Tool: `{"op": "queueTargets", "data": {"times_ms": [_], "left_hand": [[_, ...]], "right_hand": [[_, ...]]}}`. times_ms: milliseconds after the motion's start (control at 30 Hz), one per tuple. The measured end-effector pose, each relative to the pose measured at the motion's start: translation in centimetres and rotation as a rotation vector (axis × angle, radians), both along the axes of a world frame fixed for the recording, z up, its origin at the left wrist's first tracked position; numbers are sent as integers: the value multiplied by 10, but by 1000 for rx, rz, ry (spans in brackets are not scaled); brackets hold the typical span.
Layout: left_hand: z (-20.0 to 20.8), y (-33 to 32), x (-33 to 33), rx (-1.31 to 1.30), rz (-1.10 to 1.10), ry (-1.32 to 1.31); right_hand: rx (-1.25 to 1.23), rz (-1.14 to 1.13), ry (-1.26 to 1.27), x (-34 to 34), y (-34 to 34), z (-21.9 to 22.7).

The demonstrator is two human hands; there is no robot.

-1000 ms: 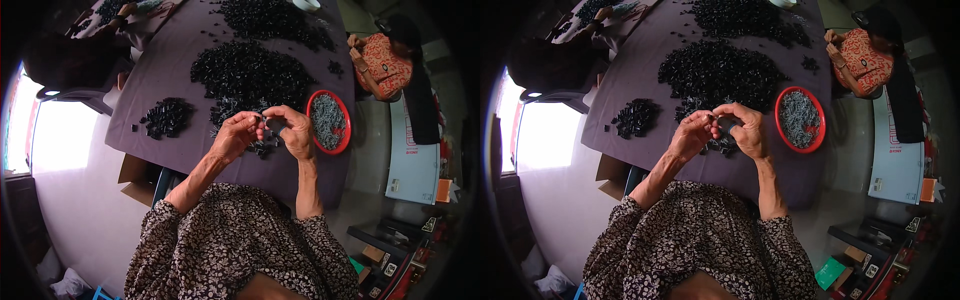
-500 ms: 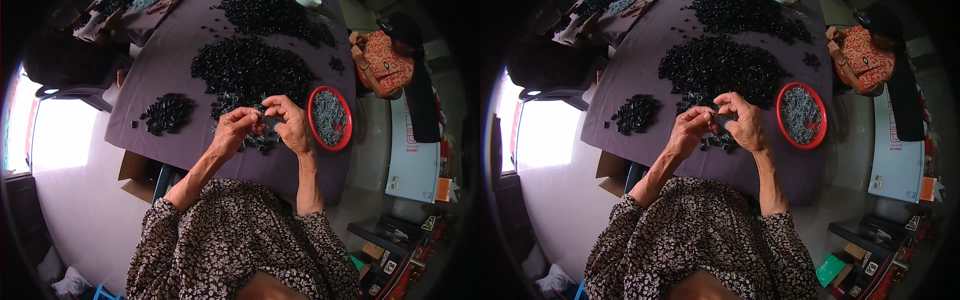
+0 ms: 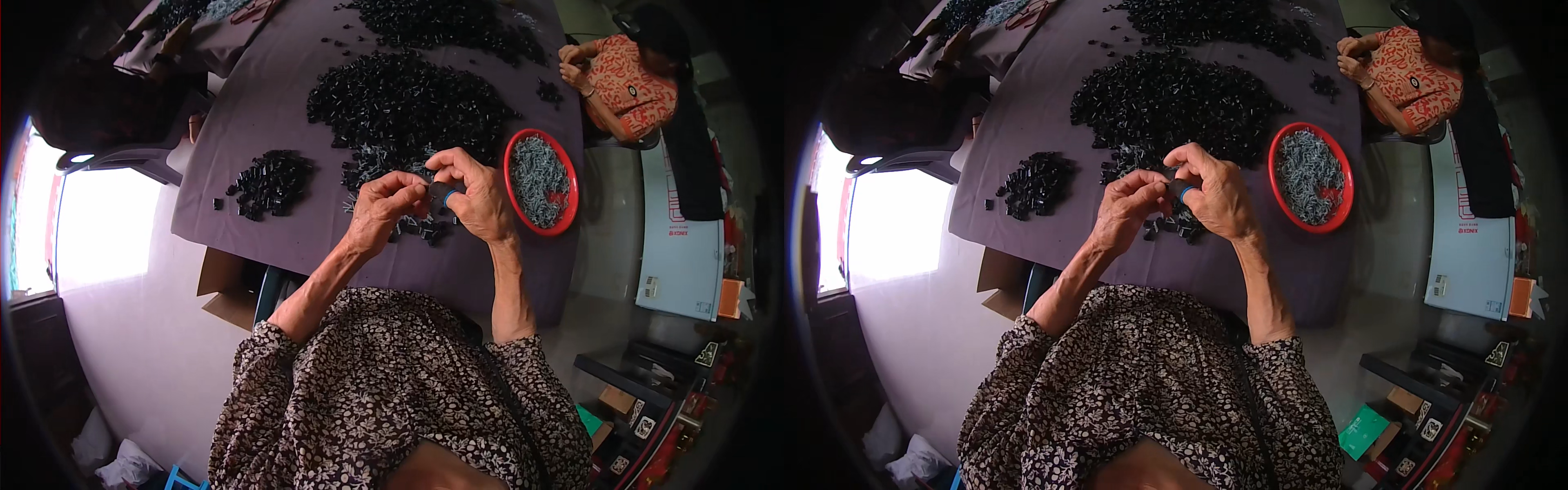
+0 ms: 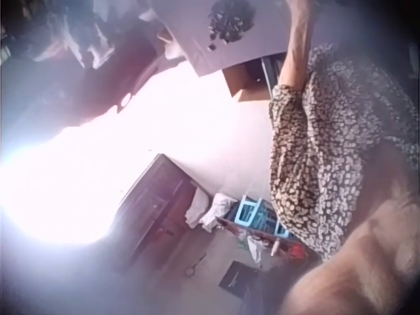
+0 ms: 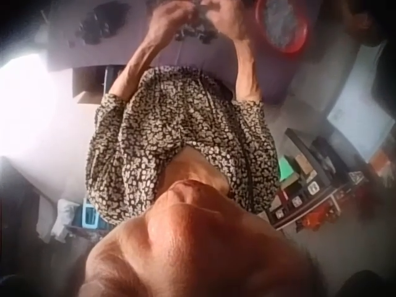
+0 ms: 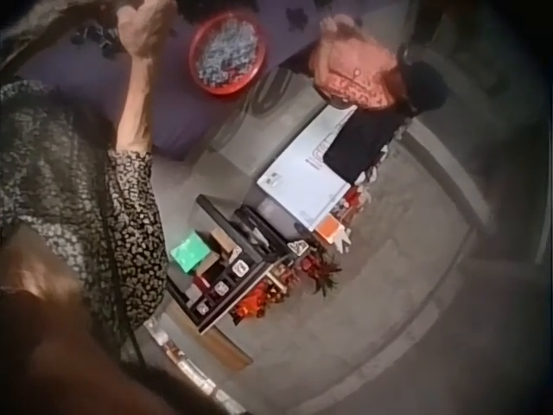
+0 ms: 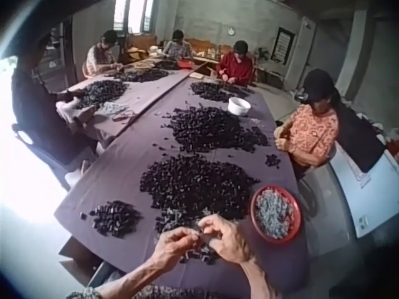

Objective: The person assembles small black plastic components with metal inserts by hand at a workstation.

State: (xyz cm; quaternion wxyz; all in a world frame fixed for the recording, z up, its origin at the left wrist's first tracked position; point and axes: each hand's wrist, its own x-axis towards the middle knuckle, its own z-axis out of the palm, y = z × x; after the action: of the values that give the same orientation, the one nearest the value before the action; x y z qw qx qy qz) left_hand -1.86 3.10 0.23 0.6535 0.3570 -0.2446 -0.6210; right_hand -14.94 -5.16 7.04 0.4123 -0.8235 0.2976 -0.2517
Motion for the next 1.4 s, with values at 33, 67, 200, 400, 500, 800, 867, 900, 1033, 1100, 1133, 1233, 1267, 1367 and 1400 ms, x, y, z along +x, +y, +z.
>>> {"op": "queueTargets", "data": {"times_ms": [33,67,200,400,500,800,867,900,1033,1100,1133,1233,1267,1367,1400], "left_hand": [[1,0,2,3,-1,-1],[3,0,4,21,-41,-81],[6,-2,14,46,-217,-289],[6,-1,5,32,-106,-107],[7,0,6,-12,-100,-116],[6,1,1,-53,-41,-121],[6,2,2,-54,-43,-157],[6,2,3,-53,-44,-193],[5,3,2,-46,-9,-280],[7,4,2,-64,2,-345],[9,4,2,-65,-2,-344],[10,4,3,-37,-6,-455],[9,4,3,-37,-8,-466],[5,1,1,-53,-1,-541],[4,1,0,-67,12,-606]], "right_hand": [[2,33,16,-1,-2,-1],[4,62,33,-2,-4,-2],[28,82,96,-3,-6,0],[105,109,44,-10,-7,1],[71,152,-13,-14,-9,1],[205,94,-46,-15,-5,0],[124,70,24,-14,-2,4],[124,70,24,-14,-1,4],[26,71,75,-10,0,4],[1,54,107,-9,3,7],[-14,65,123,-9,3,8],[-56,76,130,-7,3,5],[-85,72,123,-6,4,4],[-106,92,110,-4,3,1],[-105,87,108,-4,2,0]]}}
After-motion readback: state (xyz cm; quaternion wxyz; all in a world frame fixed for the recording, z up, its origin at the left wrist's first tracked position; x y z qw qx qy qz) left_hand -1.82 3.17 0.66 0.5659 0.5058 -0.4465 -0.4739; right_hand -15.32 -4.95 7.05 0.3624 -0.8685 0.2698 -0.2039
